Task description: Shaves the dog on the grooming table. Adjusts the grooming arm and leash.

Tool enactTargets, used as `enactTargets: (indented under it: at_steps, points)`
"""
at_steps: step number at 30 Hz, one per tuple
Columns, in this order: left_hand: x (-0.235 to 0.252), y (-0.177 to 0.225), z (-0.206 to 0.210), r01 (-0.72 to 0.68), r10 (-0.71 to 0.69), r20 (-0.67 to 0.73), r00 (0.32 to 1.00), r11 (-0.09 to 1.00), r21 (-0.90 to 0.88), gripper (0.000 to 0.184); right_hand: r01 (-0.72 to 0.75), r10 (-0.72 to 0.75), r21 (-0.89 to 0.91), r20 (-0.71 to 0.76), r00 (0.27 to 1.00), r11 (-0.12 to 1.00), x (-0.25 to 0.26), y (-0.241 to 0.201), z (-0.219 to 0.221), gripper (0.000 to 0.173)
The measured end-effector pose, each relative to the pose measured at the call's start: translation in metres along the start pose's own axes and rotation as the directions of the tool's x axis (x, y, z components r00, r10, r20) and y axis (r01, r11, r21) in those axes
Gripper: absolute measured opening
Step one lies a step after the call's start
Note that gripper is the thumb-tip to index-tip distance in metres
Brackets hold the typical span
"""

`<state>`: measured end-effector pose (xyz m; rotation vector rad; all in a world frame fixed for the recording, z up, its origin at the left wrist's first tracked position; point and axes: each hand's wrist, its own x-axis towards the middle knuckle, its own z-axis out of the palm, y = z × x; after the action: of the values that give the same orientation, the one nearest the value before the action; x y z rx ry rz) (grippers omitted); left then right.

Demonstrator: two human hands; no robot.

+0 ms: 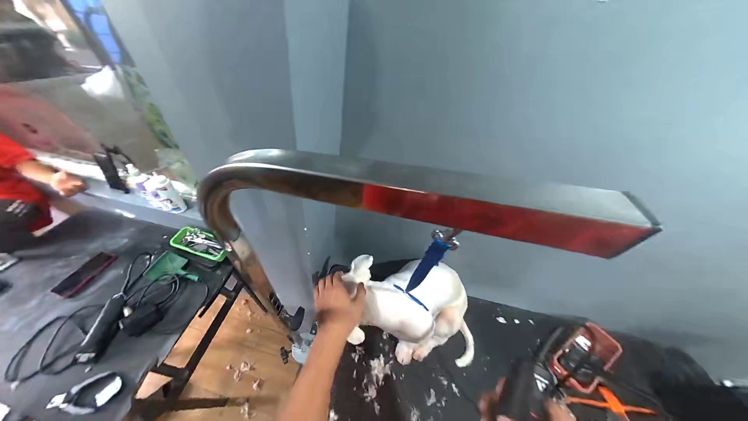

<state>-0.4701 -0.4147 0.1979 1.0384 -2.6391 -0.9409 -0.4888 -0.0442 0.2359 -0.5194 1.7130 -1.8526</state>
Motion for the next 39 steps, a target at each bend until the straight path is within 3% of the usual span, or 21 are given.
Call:
enactTargets:
  at_steps: [2,4,7,9,12,14,16,20,23,26,29,31,35,39]
  points:
    - [0.035,-0.002,0.003,0.058,-0.059,0.165,0.984,0.998,0.012,0.069,-0.112,0.137,0.217,-0.104,0.985,0.97,0.004,-0.001,0.016,0.034]
    - [0.06,-0.011,0.01,0.001,0.03,0.294,0.955,0.995,-0.104,0.06,-0.191,0.26,0.363,-0.153,0.953,0.912,0.012,-0.01,0.025,0.033]
    - [0.08,-0.017,0.01,-0.089,0.215,0.402,0.89,0.947,-0.309,0.047,-0.188,0.22,0.519,0.001,0.976,0.833,0.022,-0.024,0.021,0.043]
    - [0.074,-0.01,0.002,-0.103,0.248,0.37,0.895,0.923,-0.37,0.042,-0.141,0.133,0.507,0.053,0.99,0.85,0.032,-0.034,0.018,0.053]
    - [0.053,0.012,-0.013,-0.005,0.11,0.291,0.95,0.941,-0.338,0.038,0.009,0.025,0.44,-0.072,0.997,0.898,0.055,-0.054,0.024,0.06]
    - [0.048,0.012,-0.017,0.033,0.075,0.27,0.96,0.927,-0.373,0.036,0.073,0.034,0.435,-0.235,0.972,0.898,0.076,-0.076,0.034,0.047]
    - [0.042,0.01,-0.022,0.023,0.1,0.296,0.95,0.922,-0.385,0.033,0.093,0.049,0.437,-0.304,0.951,0.894,0.095,-0.086,0.034,0.029]
    - [0.058,-0.035,0.021,-0.153,0.257,0.323,0.911,0.937,-0.313,0.041,0.133,-0.021,0.443,-0.249,0.968,0.887,0.11,-0.068,0.006,0.036]
    - [0.051,-0.045,0.023,-0.134,0.239,0.404,0.883,0.953,-0.272,0.048,0.12,-0.023,0.469,-0.207,0.978,0.875,0.102,-0.066,-0.003,0.04]
    - [0.028,-0.027,-0.009,-0.055,0.17,0.534,0.828,0.973,-0.223,0.054,0.086,0.005,0.514,-0.174,0.985,0.854,0.085,-0.063,-0.007,0.037]
    - [0.004,-0.042,-0.005,-0.02,0.212,0.526,0.824,0.938,-0.346,0.042,0.049,0.035,0.571,-0.135,0.99,0.819,0.062,-0.057,-0.008,0.036]
    - [-0.003,-0.07,0.014,-0.038,0.297,0.51,0.807,0.888,-0.458,0.046,0.01,0.052,0.539,-0.101,0.994,0.842,0.044,-0.05,-0.007,0.033]
    - [-0.03,-0.074,0.041,0.048,0.222,0.534,0.816,0.894,-0.446,0.057,0.034,0.015,0.363,-0.131,0.991,0.931,0.02,-0.042,0.011,0.043]
    - [-0.069,-0.067,0.069,0.11,0.183,0.427,0.886,0.81,-0.575,0.034,0.201,-0.205,-0.044,-0.292,0.934,0.979,0.017,-0.038,0.06,0.059]
